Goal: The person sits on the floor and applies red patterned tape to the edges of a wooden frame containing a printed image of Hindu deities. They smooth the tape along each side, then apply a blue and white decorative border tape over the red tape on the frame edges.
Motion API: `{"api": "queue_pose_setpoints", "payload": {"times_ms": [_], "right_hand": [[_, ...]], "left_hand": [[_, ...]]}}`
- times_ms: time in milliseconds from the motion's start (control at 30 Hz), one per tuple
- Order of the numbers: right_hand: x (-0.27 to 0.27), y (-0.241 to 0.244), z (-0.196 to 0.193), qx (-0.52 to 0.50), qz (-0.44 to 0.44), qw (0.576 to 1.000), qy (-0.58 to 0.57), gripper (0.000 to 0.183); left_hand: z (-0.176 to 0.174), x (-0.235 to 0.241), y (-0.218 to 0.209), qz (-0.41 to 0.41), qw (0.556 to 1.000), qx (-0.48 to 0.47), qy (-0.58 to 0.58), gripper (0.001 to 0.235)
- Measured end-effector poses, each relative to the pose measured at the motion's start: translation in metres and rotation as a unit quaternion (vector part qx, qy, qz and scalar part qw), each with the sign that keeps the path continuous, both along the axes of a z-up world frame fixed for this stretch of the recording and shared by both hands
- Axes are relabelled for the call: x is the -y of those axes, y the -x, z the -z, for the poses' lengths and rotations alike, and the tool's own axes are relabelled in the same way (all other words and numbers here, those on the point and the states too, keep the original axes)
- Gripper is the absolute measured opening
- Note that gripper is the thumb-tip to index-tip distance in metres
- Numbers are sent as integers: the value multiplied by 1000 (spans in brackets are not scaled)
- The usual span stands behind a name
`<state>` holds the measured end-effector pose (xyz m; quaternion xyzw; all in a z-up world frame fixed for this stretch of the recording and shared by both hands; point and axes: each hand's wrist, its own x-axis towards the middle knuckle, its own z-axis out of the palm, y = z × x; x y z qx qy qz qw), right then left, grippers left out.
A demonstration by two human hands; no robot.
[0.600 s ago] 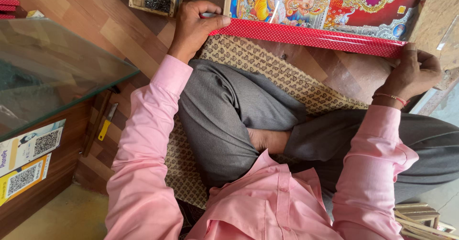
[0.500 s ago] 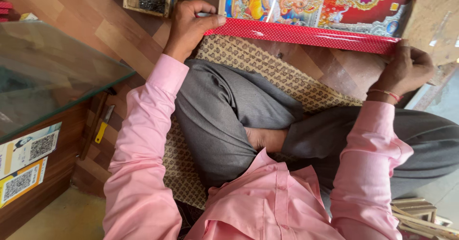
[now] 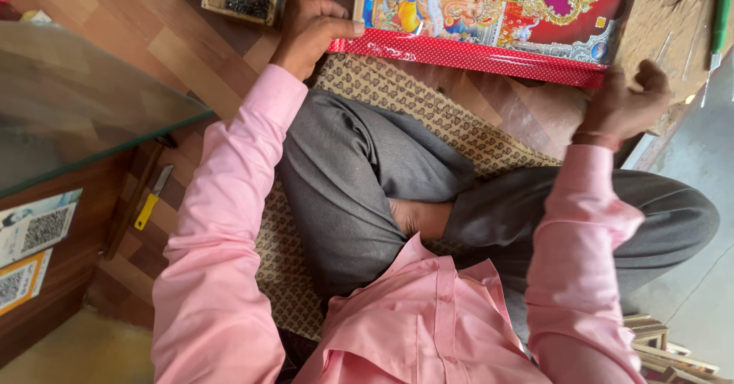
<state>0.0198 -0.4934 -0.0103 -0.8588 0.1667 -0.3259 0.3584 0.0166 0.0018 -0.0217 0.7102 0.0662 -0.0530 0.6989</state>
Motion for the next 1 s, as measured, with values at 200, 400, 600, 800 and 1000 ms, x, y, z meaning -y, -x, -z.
{"api": "queue_pose_setpoints", "payload": {"times_ms": [200, 400, 600, 800, 1000], "right_hand": [[-180, 37, 3, -53, -342, 870, 351, 79], [-294, 42, -23, -73, -465, 789, 395, 74], [-252, 50, -21, -117, -424, 793, 421, 86], [-150, 49, -32, -260, -319, 839, 357, 112], [-62, 51, -23, -286, -155, 916, 233, 108]], "left_hand": [[1, -2, 2, 5, 1000, 5, 11, 19], [7, -4, 0, 13, 998, -19, 64, 15], [-2, -5, 2, 27, 999, -26, 15, 21], [-12, -5, 3, 21, 999, -1, -43, 19], [-26, 2, 3, 12, 999, 7, -47, 27]]}}
